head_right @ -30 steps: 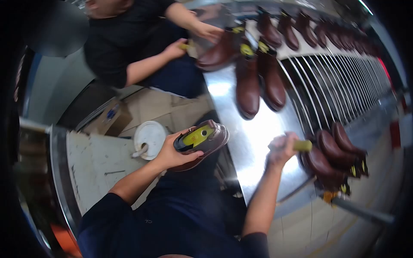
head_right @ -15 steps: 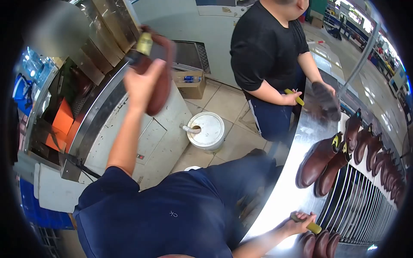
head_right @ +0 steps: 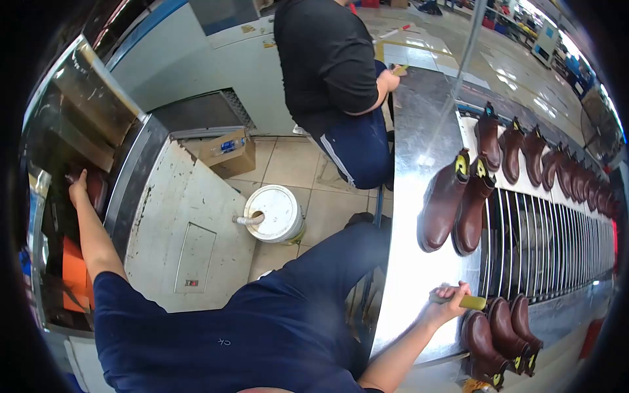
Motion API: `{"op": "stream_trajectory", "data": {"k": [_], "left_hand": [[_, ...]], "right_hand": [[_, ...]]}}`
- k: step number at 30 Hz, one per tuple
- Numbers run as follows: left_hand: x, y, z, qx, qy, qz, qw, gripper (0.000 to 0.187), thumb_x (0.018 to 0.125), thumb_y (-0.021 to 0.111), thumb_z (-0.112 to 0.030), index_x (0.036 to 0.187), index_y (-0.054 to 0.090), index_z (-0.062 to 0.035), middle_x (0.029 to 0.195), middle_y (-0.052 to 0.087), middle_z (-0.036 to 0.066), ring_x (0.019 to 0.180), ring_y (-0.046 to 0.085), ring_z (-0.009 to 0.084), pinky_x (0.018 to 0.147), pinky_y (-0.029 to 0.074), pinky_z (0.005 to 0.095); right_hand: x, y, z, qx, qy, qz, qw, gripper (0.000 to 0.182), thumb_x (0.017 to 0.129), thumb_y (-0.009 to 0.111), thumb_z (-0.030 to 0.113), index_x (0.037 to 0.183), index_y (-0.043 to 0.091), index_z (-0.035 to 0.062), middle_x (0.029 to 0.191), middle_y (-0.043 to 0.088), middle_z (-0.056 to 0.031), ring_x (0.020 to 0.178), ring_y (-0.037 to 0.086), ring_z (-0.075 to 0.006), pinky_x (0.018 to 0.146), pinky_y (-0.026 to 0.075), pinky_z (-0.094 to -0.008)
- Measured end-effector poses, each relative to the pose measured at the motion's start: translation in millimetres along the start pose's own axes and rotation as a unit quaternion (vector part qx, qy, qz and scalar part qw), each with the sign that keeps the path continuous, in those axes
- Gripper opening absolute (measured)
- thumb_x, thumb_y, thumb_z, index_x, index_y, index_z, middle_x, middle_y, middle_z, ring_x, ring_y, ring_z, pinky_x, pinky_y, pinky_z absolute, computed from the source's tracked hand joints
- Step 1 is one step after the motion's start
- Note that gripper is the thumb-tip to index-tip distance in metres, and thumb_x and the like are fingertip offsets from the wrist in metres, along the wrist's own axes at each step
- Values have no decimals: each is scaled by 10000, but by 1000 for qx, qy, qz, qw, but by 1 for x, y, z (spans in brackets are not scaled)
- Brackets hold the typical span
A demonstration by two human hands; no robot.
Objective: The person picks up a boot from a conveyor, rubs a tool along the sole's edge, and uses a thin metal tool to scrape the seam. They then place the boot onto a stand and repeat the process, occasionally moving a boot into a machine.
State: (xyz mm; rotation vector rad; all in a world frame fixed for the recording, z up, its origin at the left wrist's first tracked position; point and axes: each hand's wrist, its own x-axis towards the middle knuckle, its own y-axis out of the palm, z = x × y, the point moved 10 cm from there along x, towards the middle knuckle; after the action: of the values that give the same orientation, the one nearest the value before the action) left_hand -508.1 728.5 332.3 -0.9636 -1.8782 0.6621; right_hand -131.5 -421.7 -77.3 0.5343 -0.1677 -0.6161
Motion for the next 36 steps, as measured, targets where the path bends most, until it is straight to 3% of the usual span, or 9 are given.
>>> {"op": "stream_trajectory", "data": {"k": [2, 6, 9, 12, 16, 19, 22, 29, 36], "left_hand": [[-41, -10, -25, 31, 5, -61, 998, 998, 737, 746, -807, 1295, 707, 20, 1370, 673, 249, 1317, 621, 406, 1113, 477, 499], [-8, 71, -45, 46, 187, 329, 924, 910, 858, 638, -804, 1369, 675, -51, 1241, 744, 159, 1095, 718, 340, 953, 573, 472], [-224, -76, -110, 0, 396, -322, 860, 598, 926, 748, -503, 1285, 686, -28, 1217, 749, 157, 1070, 719, 392, 905, 578, 495], [-460, -32, -170, -258, 626, -93, 730, 414, 990, 700, -193, 1350, 647, 6, 1341, 682, 188, 1234, 641, 371, 1075, 489, 443], [-779, 13, -230, -400, 556, 452, 571, 524, 962, 711, -96, 1463, 577, -21, 1472, 607, 167, 1377, 560, 272, 1152, 428, 410], [-960, -70, -269, -469, 573, 544, 395, 690, 921, 789, -201, 1517, 503, -1, 1507, 565, 212, 1418, 528, 323, 1170, 409, 416], [-1085, -88, -308, -530, 575, 444, 438, 1024, 787, 881, -395, 1576, 367, 5, 1536, 500, 268, 1427, 500, 407, 1164, 410, 434], [-1115, -39, -326, -464, 427, 586, 509, 711, 731, 865, -258, 1351, 601, -31, 1234, 730, 185, 1153, 709, 349, 1024, 526, 425], [-1010, -23, -211, -321, 593, 689, 264, 422, 847, 828, -110, 1207, 679, 53, 1070, 765, 108, 973, 725, 194, 910, 559, 350]], "right_hand": [[0, -2, -3, 22, 8, -12, 1000, 216, 1070, 636, 247, 1091, 578, 40, 633, 441, 25, 515, 432, -84, 488, 417, -248], [-3, -19, -18, 30, 52, -79, 995, 129, 1028, 685, 208, 1042, 603, 109, 626, 435, 41, 510, 429, -72, 459, 401, -238], [-2, -14, -17, 1, 48, -75, 996, 212, 1024, 697, 239, 1068, 582, 66, 648, 457, 3, 536, 471, -125, 504, 439, -291], [-1, -10, -11, -1, 55, -75, 996, 258, 1018, 706, 259, 1072, 580, 40, 648, 468, -21, 557, 493, -142, 527, 453, -307], [0, -10, -8, 10, 43, -57, 997, 269, 1015, 701, 233, 1076, 607, -12, 655, 525, -42, 535, 523, -154, 531, 461, -303], [1, -12, -9, 11, 36, -52, 998, 269, 1012, 704, 232, 1078, 611, -12, 656, 531, -44, 537, 527, -154, 529, 459, -304], [2, -11, -6, 6, 33, -47, 998, 266, 1009, 706, 232, 1076, 619, -10, 651, 532, -34, 539, 530, -150, 534, 459, -301], [2, -9, -3, -18, 39, -34, 999, 288, 1006, 722, 264, 1086, 624, 5, 649, 508, -24, 554, 527, -142, 543, 459, -301], [2, -10, 1, 4, 36, -47, 998, 399, 995, 727, 356, 1146, 654, -6, 653, 554, 0, 546, 527, -90, 530, 421, -251]]}}
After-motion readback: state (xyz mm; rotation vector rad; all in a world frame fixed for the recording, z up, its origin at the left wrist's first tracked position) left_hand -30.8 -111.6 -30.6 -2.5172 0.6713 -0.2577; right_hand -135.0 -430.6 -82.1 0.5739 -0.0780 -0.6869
